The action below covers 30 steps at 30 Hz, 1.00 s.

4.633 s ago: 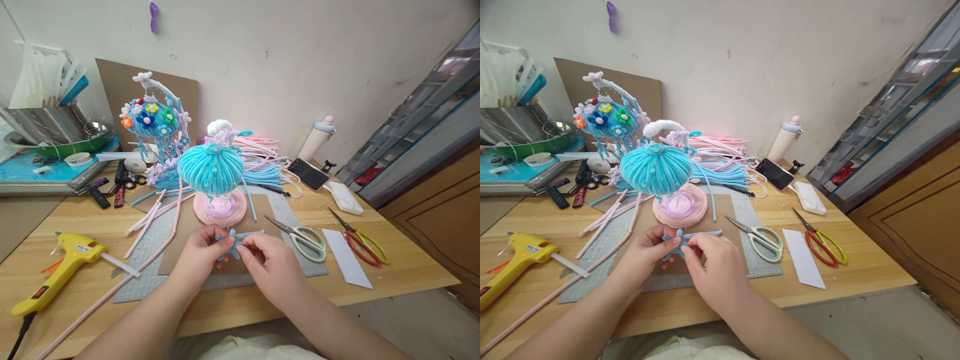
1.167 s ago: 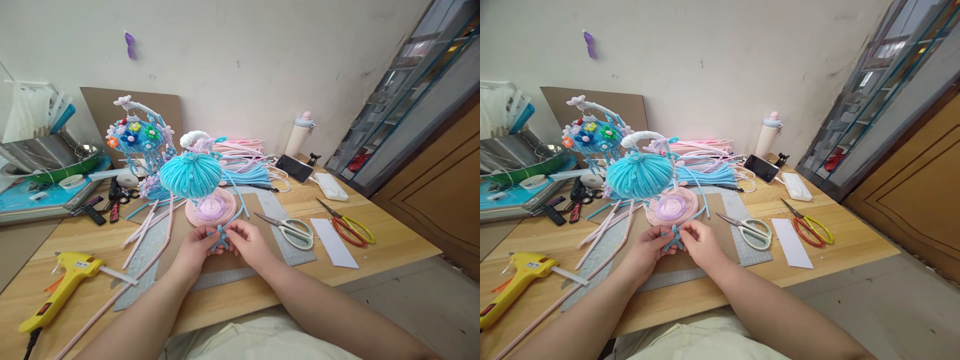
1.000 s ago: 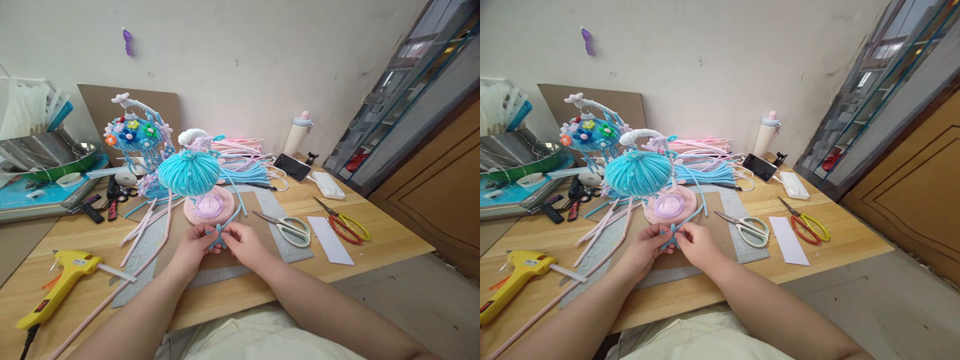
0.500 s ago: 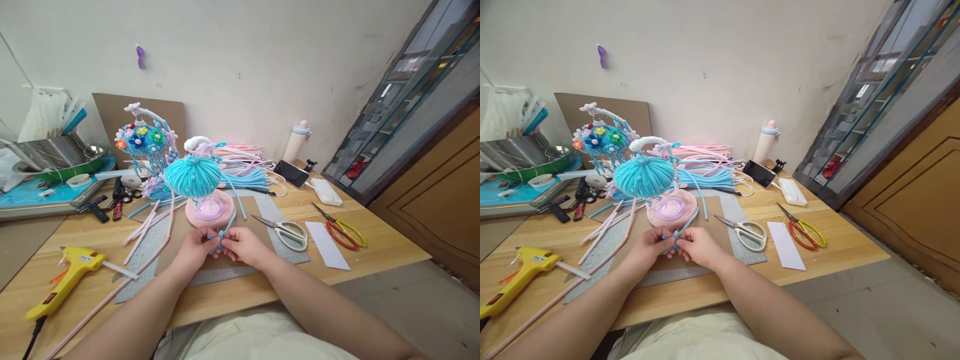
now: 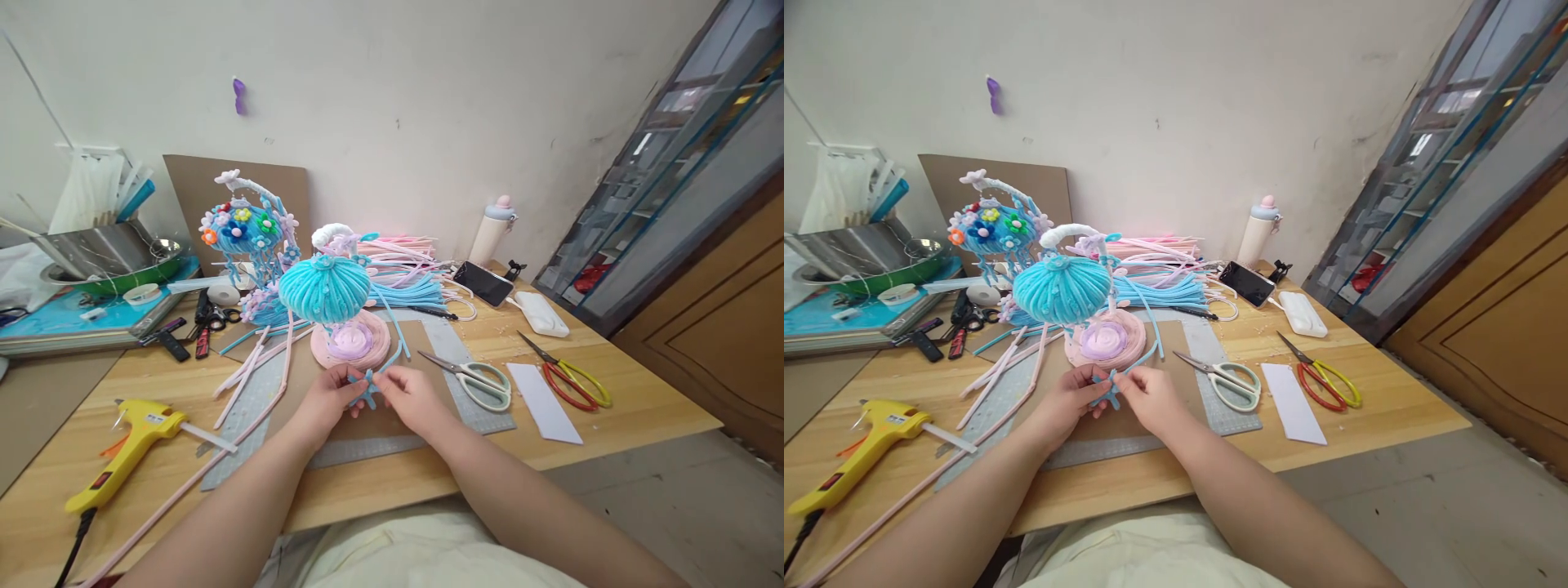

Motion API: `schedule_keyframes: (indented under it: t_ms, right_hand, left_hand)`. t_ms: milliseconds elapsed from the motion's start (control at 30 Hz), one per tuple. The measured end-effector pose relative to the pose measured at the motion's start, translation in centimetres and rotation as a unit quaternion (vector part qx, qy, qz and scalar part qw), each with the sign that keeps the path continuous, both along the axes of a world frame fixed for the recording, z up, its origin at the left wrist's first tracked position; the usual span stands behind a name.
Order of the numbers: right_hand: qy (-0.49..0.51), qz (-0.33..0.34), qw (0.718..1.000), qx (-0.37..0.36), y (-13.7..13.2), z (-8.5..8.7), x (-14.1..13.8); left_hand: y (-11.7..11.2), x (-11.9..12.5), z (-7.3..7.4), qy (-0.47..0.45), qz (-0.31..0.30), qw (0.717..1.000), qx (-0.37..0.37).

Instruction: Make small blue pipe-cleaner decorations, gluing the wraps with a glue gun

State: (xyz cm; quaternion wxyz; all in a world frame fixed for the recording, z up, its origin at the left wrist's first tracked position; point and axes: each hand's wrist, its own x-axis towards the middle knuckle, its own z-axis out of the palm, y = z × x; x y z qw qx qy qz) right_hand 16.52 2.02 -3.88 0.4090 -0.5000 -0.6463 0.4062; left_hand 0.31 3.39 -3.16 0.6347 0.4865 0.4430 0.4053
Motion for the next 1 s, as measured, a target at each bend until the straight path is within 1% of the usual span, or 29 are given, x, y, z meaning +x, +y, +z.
schedule_keyframes:
  t_ms: [67, 100, 167, 233, 300, 433, 500, 667, 767, 867, 1000]
  right_hand:
    - [-0.023, -0.052, 0.997, 0.055, 0.2, 0.5, 0.8]
    - [-0.035, -0.059, 0.994, 0.079, 0.3, 0.7, 1.1]
    - [-0.067, -0.032, 0.991, 0.112, 0.6, 0.9, 1.7]
    - [-0.099, 0.012, 0.987, 0.124, 0.7, 0.9, 1.9]
    - [-0.119, 0.036, 0.985, 0.120, 0.8, 0.7, 1.9]
    - [-0.121, 0.020, 0.987, 0.102, 0.5, 0.6, 1.7]
    - [-0.130, 0.001, 0.986, 0.103, 0.0, 1.1, 1.5]
    - [-0.164, -0.037, 0.980, 0.106, -1.6, 2.5, 0.6]
    - [-0.145, -0.061, 0.986, 0.064, -2.0, 2.5, -0.1]
    - [-0.098, -0.098, 0.990, 0.021, -1.8, 2.1, -0.5]
    - [-0.053, -0.114, 0.992, 0.010, -1.5, 1.7, -0.5]
  left_hand:
    - [0.2, 0.0, -0.1, 0.009, -0.011, 1.000, 0.001]
    - [0.2, 0.0, -0.1, 0.015, -0.018, 1.000, 0.001]
    - [0.2, 0.1, -0.1, 0.028, -0.029, 0.999, 0.002]
    - [0.2, 0.1, -0.1, 0.041, -0.035, 0.999, 0.005]
    - [0.1, 0.1, -0.1, 0.050, -0.036, 0.998, 0.007]
    - [0.1, 0.2, -0.1, 0.059, -0.028, 0.998, 0.008]
    - [0.0, 0.3, -0.1, 0.059, -0.009, 0.998, 0.011]
    - [-0.4, 0.6, 0.2, 0.050, 0.060, 0.996, 0.031]
    - [-0.6, 0.7, 0.3, 0.026, 0.095, 0.995, 0.036]
    - [-0.6, 0.6, 0.4, -0.014, 0.109, 0.994, 0.024]
    - [-0.6, 0.5, 0.3, -0.065, 0.108, 0.992, -0.011]
